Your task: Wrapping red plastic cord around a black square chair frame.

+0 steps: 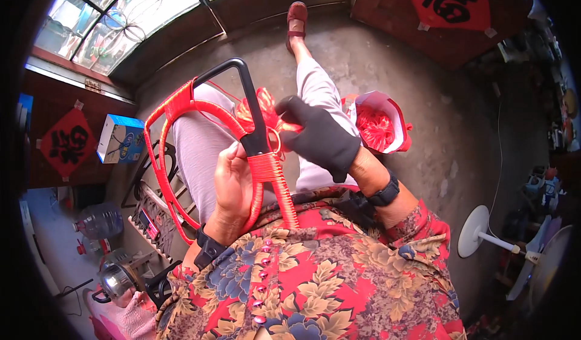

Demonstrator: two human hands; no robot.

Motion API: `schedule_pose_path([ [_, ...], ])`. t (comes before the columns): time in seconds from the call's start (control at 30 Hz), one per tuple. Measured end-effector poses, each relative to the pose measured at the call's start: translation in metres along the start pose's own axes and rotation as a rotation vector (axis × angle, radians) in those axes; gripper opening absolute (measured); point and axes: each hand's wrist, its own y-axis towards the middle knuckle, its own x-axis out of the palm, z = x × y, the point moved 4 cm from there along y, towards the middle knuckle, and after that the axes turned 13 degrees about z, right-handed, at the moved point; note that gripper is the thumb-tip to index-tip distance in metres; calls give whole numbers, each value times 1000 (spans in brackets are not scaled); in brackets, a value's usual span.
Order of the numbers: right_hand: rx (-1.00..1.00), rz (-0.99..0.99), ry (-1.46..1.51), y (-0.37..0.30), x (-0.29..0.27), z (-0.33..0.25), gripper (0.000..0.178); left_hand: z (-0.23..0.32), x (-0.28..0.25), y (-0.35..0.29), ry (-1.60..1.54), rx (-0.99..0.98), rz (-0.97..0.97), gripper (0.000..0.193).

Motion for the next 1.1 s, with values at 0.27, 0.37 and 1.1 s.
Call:
schedule_pose_path([
  [0.27,-94,314,272,-20,-50,22,41,1,9,-2,514,83,-72,26],
  [0.37,-426,356,-489,-39,-63,29,47,9,15,-2,549,43,-68,21],
  [1.1,28,53,952,89,19,26,35,-1,9,-5,511,5,-117,14],
])
